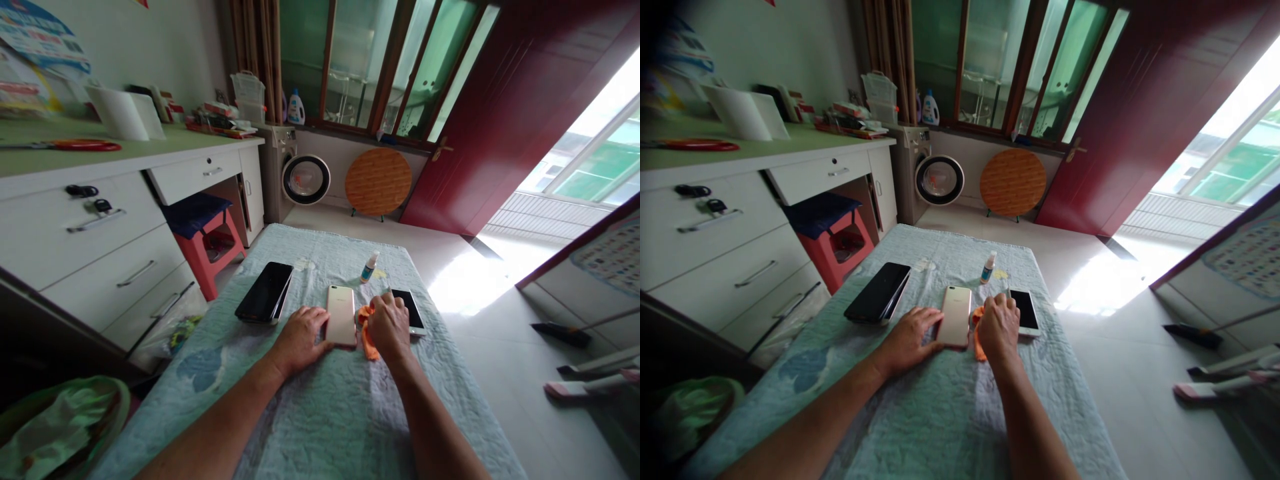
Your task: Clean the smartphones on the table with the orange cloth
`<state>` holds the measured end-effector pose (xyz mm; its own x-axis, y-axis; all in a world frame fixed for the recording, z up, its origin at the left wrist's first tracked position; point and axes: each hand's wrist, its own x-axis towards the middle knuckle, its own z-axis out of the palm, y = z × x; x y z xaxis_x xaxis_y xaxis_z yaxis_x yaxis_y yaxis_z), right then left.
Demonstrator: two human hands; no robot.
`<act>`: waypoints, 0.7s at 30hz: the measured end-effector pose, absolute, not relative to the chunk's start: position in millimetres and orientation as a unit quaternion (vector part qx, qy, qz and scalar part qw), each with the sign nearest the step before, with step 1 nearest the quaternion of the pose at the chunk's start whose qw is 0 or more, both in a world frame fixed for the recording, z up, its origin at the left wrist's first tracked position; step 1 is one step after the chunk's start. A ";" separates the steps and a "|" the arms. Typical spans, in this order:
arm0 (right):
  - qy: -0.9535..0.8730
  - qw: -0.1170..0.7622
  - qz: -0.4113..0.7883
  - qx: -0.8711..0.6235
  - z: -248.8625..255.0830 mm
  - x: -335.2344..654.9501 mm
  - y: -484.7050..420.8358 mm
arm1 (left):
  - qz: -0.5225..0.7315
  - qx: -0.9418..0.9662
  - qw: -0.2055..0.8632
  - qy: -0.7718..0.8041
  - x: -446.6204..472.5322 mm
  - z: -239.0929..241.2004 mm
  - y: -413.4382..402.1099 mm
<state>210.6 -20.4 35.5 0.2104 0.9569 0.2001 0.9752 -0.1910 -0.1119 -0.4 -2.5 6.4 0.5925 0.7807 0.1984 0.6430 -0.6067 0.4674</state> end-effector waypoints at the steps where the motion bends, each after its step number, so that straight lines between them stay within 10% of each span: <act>1: -0.624 0.118 -0.046 -0.771 37.8 209.2 -21.5 | 0.195 0.875 0.177 0.406 -0.3 5.8 -2.2; 21: -0.626 0.165 0.117 -0.753 31.4 173.7 -31.3 | 0.235 0.855 0.207 0.413 7.4 9.2 -11.4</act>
<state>173.7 -31.3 31.4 0.1896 0.9814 0.0305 0.9042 -0.1624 -0.3950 7.4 -11.4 9.2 0.5477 0.8043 0.2305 0.6098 -0.5723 0.5483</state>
